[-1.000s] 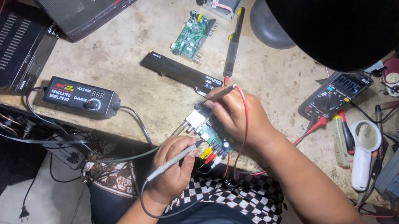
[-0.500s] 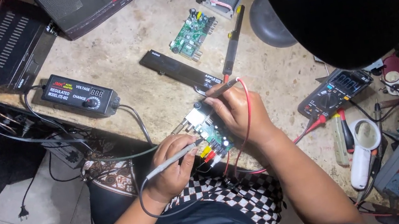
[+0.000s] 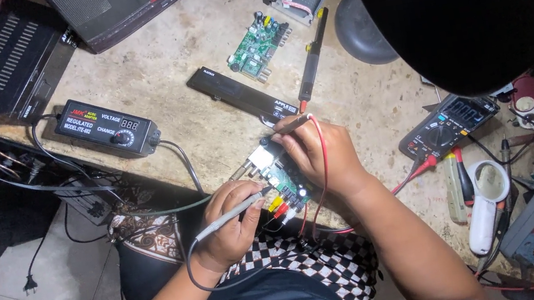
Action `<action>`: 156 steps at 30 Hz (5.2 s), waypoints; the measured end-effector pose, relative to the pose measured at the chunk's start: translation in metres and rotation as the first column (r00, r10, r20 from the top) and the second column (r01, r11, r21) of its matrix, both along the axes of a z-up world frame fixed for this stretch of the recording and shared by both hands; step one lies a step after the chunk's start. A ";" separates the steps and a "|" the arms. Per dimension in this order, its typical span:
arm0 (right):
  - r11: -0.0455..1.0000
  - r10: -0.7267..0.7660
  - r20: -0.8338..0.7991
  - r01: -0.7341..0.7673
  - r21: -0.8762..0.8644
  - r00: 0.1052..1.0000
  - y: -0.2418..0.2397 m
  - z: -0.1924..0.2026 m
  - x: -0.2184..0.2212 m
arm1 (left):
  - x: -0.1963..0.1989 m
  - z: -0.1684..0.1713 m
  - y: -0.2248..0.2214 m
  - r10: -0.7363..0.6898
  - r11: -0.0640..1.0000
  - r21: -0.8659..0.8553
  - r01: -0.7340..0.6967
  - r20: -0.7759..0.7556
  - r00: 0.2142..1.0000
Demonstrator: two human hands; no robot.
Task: Testing a powered circuit board using multimeter probes to check electrical components.
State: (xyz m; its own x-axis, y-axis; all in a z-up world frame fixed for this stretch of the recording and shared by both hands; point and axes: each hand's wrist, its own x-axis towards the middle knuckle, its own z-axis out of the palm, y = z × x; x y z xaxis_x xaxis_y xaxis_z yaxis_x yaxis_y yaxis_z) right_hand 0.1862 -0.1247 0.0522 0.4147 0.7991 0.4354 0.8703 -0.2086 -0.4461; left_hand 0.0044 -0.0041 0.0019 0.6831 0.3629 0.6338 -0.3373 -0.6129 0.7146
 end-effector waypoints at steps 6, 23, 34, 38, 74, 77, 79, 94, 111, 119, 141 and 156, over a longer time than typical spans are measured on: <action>0.998 -0.033 -0.004 0.033 -0.045 0.999 0.000 -0.002 0.001 | 0.001 -0.001 0.000 -0.002 1.000 0.002 0.002 0.010 1.000; 0.998 -0.043 -0.073 0.039 -0.052 0.996 -0.002 -0.002 0.000 | 0.001 -0.002 -0.002 0.003 1.000 -0.012 -0.003 0.009 1.000; 0.999 -0.022 -0.145 0.027 0.037 0.989 0.001 -0.001 0.003 | 0.001 0.000 0.000 -0.005 1.000 0.005 0.005 0.016 1.000; 0.998 -0.020 -0.152 0.029 0.057 0.988 0.001 -0.002 0.004 | 0.000 -0.002 0.000 0.000 1.000 0.018 0.000 0.010 1.000; 1.000 0.011 0.048 -0.011 -0.016 0.999 0.004 0.006 -0.005 | 0.000 0.000 0.000 0.013 1.000 0.019 -0.013 0.007 1.000; 1.000 0.008 0.025 -0.008 -0.027 1.000 0.003 0.002 -0.003 | 0.000 -0.002 -0.001 0.014 1.000 0.018 -0.014 0.003 1.000; 1.000 0.006 0.016 -0.006 -0.019 1.000 0.003 0.000 -0.003 | 0.000 -0.002 -0.001 0.012 1.000 0.013 -0.012 0.002 1.000; 0.980 -0.040 -0.240 0.085 0.179 0.970 -0.006 -0.001 0.006 | 0.001 0.002 -0.002 0.017 1.000 0.016 -0.017 0.008 1.000; 0.991 0.024 -0.252 0.010 0.131 0.968 -0.004 0.003 0.000 | 0.000 0.000 -0.001 0.010 1.000 0.014 -0.010 -0.006 1.000; 0.993 0.019 -0.214 0.006 0.118 0.977 -0.005 0.005 0.001 | 0.000 -0.001 -0.002 0.009 1.000 0.023 -0.009 0.006 1.000; 1.000 -0.011 -0.062 0.011 -0.003 0.998 -0.005 0.002 -0.003 | -0.007 -0.007 0.003 -0.057 0.997 0.045 0.064 -0.139 0.989; 0.997 0.052 -0.014 -0.051 0.064 0.999 -0.005 0.001 -0.004 | -0.007 -0.013 0.004 -0.066 0.997 0.039 0.073 -0.144 0.987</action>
State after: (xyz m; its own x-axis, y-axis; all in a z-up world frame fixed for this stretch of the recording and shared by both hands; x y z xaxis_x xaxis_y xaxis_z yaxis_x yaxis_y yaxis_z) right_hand 0.1821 -0.1301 0.0537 0.3809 0.7903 0.4800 0.8722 -0.1347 -0.4702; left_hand -0.0028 0.0001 -0.0109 0.7903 0.2849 0.5425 -0.2769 -0.6237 0.7310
